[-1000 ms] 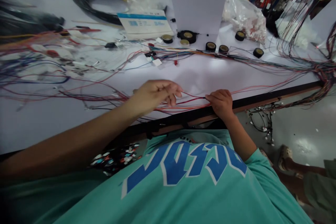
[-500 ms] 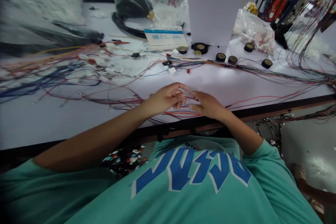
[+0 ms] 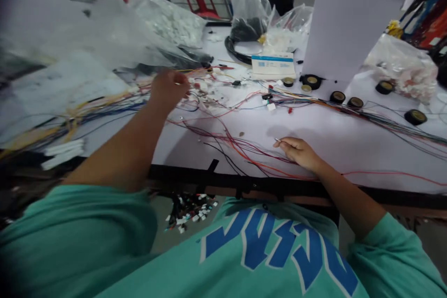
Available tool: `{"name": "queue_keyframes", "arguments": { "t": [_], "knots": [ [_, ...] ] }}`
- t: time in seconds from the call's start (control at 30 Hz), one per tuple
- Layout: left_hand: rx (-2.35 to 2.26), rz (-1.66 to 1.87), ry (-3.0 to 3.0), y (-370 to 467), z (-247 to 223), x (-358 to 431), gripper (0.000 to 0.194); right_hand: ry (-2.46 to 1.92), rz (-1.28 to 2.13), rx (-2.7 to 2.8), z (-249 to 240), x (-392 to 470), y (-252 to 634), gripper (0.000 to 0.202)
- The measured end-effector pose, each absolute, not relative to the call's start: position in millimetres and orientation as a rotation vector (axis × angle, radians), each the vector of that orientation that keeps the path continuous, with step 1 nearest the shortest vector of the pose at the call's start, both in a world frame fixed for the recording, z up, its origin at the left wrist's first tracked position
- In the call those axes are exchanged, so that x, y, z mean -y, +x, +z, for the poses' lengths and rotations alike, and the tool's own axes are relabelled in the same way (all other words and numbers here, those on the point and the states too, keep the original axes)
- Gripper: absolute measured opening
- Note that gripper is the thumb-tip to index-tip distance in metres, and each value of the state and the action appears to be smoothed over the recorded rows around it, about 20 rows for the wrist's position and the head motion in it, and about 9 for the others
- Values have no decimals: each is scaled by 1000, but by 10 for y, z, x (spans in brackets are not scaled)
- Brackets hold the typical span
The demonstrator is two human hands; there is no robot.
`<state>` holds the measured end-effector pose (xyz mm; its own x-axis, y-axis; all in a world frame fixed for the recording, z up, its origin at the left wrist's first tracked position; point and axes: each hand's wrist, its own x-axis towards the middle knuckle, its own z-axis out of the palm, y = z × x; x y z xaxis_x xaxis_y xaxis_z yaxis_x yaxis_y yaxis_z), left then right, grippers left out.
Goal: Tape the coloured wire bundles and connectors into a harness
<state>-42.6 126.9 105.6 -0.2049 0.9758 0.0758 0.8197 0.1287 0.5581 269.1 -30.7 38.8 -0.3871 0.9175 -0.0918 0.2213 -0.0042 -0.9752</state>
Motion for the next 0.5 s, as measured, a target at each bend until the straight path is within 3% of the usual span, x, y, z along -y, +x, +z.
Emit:
{"name": "queue_keyframes", "arguments": {
  "t": [0.1, 0.33, 0.5],
  "knots": [
    [-2319, 513, 1743, -642, 1082, -1505, 37, -1213, 1491, 1632, 402, 291, 2717, 54],
    [-2270, 70, 1964, -543, 996, -1796, 36, -1270, 1541, 1669, 429, 287, 2726, 56],
    [-2177, -3, 1993, -513, 1099, -1877, 40, -1280, 1559, 1698, 449, 294, 2724, 57]
  ]
}}
